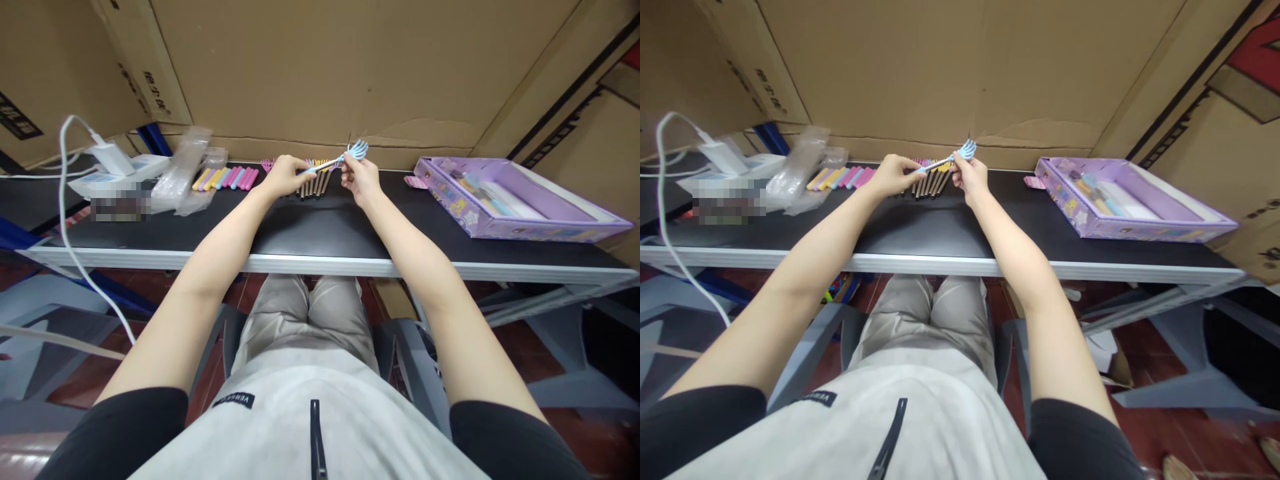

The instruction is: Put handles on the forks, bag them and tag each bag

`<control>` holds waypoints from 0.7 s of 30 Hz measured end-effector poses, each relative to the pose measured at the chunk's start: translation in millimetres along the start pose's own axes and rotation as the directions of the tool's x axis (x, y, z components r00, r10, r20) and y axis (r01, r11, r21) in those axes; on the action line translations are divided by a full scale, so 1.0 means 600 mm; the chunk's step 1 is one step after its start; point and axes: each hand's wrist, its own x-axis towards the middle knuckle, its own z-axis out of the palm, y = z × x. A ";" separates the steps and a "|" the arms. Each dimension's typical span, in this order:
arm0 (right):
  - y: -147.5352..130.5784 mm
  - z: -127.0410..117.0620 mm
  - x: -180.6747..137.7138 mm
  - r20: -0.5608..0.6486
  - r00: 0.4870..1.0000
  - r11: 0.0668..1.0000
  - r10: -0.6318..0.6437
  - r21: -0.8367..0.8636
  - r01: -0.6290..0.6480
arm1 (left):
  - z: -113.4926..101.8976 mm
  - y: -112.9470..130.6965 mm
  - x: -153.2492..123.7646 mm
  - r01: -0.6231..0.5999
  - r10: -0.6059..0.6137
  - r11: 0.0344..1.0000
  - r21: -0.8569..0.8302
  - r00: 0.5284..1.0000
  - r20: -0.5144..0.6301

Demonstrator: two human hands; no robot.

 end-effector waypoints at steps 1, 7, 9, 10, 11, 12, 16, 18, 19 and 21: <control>0.000 0.000 -0.001 0.001 1.000 1.000 0.014 0.010 -0.014 | 0.003 0.000 0.000 -0.010 0.010 1.000 0.002 1.000 -0.001; -0.004 0.005 -0.006 0.021 0.998 0.997 0.055 0.059 -0.056 | 0.009 0.005 0.002 -0.032 0.032 0.999 -0.001 0.999 0.010; -0.009 0.007 -0.007 0.017 0.998 0.992 0.065 0.109 -0.067 | 0.006 0.007 0.005 -0.024 0.024 1.000 0.003 1.000 0.014; -0.011 0.006 -0.005 0.006 0.998 0.988 0.066 0.137 -0.066 | 0.003 0.007 0.007 -0.016 0.016 1.000 0.006 1.000 0.021; -0.013 0.004 -0.001 -0.012 0.998 0.986 0.060 0.156 -0.057 | 0.001 0.006 0.009 -0.007 0.007 1.000 0.013 1.000 0.029; -0.014 -0.001 0.006 -0.036 0.998 0.986 0.046 0.162 -0.040 | -0.002 0.003 0.011 0.005 -0.006 1.000 0.022 0.999 0.036; -0.016 -0.048 0.056 -0.132 0.990 0.996 -0.053 0.064 0.062 | -0.020 -0.023 0.015 0.072 -0.074 0.993 0.090 0.997 0.025; -0.020 -0.081 0.082 -0.163 0.983 0.996 -0.083 0.018 0.087 | -0.033 -0.041 0.014 0.105 -0.107 0.988 0.115 0.994 0.010; -0.024 -0.098 0.092 -0.181 0.979 0.996 -0.089 0.004 0.091 | -0.039 -0.050 0.013 0.122 -0.123 0.985 0.123 0.992 0.005; -0.030 -0.129 0.106 -0.251 0.965 0.997 -0.075 0.016 0.082 | -0.053 -0.066 0.008 0.161 -0.162 0.977 0.139 0.987 -0.004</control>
